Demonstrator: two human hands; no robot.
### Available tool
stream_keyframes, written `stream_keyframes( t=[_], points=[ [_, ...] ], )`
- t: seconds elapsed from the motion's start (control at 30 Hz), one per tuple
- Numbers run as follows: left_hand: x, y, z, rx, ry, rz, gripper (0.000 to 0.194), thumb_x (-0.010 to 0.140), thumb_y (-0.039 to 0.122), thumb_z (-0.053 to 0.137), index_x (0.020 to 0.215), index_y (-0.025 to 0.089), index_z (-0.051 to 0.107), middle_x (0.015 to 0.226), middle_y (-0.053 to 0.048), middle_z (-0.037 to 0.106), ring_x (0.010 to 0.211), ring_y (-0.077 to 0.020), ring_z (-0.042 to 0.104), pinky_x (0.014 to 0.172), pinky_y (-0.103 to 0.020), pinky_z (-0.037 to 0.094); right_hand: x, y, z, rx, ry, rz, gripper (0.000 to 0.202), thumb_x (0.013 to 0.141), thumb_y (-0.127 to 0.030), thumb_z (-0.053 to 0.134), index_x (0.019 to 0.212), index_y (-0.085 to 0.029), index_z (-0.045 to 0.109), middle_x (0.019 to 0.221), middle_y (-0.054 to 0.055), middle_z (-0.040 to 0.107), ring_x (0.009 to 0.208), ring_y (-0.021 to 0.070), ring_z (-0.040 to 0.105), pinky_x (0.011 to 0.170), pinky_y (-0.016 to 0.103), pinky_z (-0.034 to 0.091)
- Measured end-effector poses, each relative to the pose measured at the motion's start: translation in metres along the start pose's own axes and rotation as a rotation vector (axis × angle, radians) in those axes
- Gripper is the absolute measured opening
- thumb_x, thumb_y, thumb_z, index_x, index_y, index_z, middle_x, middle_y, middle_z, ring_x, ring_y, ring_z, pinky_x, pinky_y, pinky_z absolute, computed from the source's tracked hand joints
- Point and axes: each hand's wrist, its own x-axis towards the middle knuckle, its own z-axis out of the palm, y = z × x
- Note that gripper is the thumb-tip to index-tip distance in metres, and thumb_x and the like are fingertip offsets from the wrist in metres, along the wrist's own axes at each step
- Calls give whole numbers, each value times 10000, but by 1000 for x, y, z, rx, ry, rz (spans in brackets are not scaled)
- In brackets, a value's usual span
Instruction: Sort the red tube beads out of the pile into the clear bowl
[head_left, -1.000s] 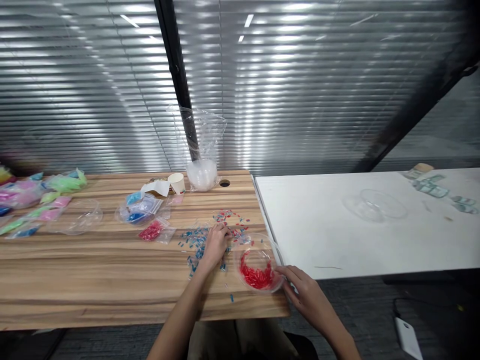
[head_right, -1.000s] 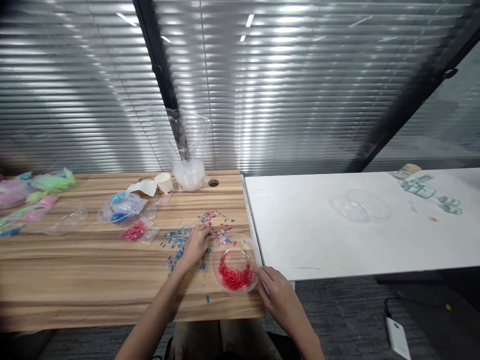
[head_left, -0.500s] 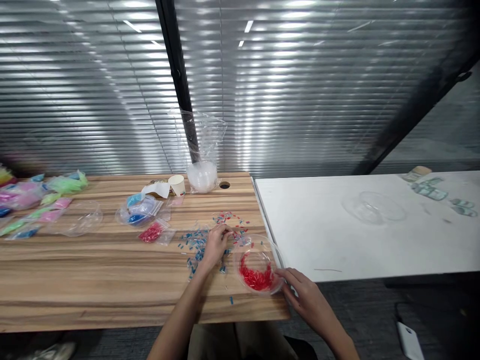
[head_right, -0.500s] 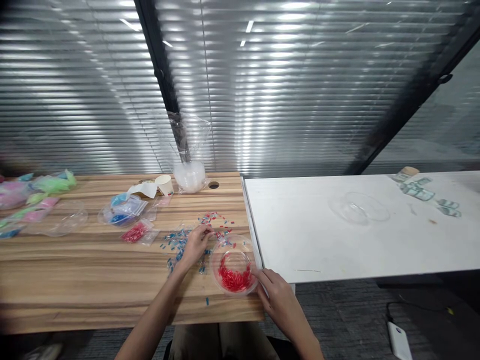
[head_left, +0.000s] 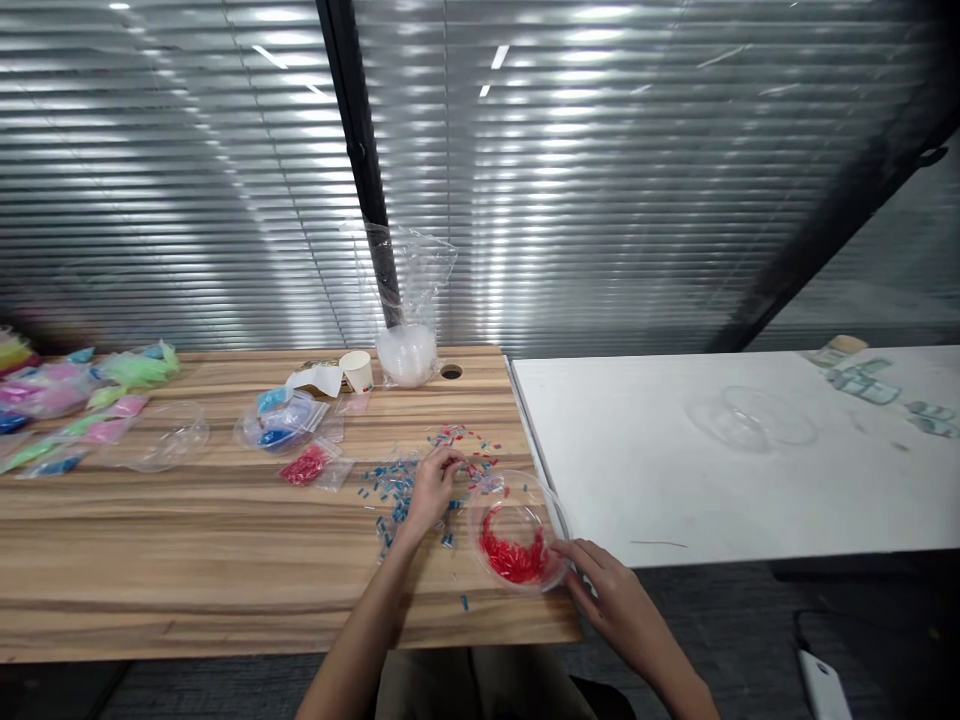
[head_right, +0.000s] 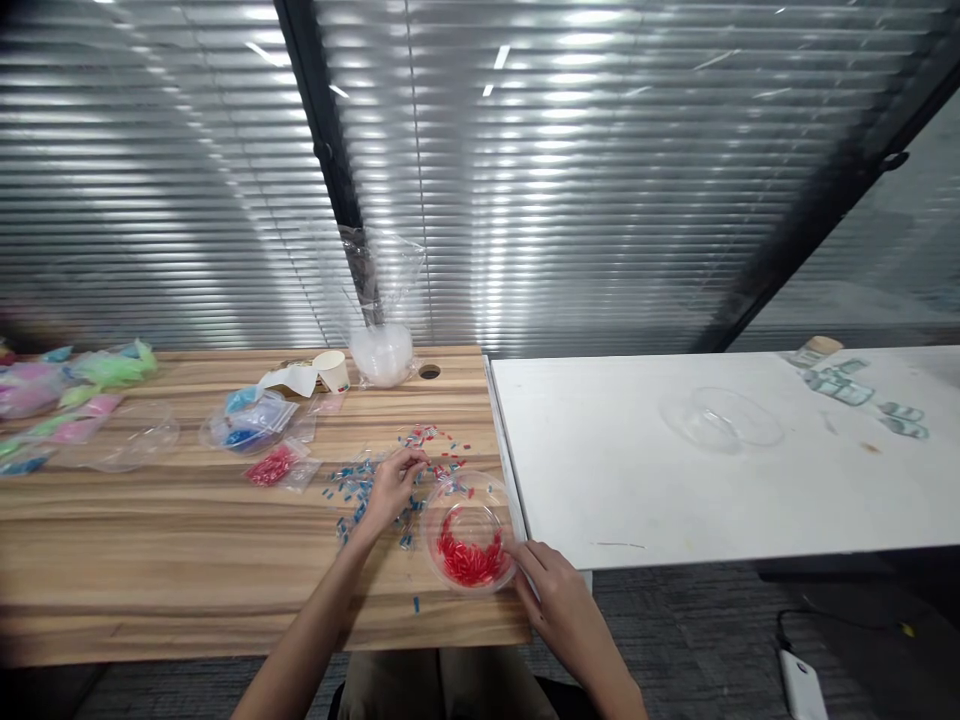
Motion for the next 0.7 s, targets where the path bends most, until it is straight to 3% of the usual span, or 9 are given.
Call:
stream_keyframes(
  t=[0.23, 0.43, 0.7],
  points=[
    [0, 6, 1, -162, -19, -45, 105, 809, 235, 568, 815, 157, 637, 839, -61, 669, 790, -174, 617, 739, -291, 487, 1, -1, 0, 36, -24, 20, 313, 896, -139, 406, 1147, -226, 572, 1020, 74, 666, 909, 202, 639, 783, 344, 548],
    [-8, 29, 1, -415, -235, -71, 282, 716, 418, 716, 722, 141, 662, 762, -73, 662, 759, -180, 614, 717, -292, 489, 3, -3, -2, 22, -29, 2, 334, 884, -120, 402, 1157, -226, 565, 1042, 75, 666, 900, 196, 643, 773, 332, 552],
    [-9, 38, -3, -402, -295, 42, 201, 670, 362, 775, 688, 175, 706, 792, -65, 649, 864, -199, 604, 811, -328, 472, 0, 0, 2, 34, -17, 10, 321, 899, -131, 394, 1161, -225, 554, 1016, 71, 665, 894, 199, 642, 769, 333, 547]
  ],
)
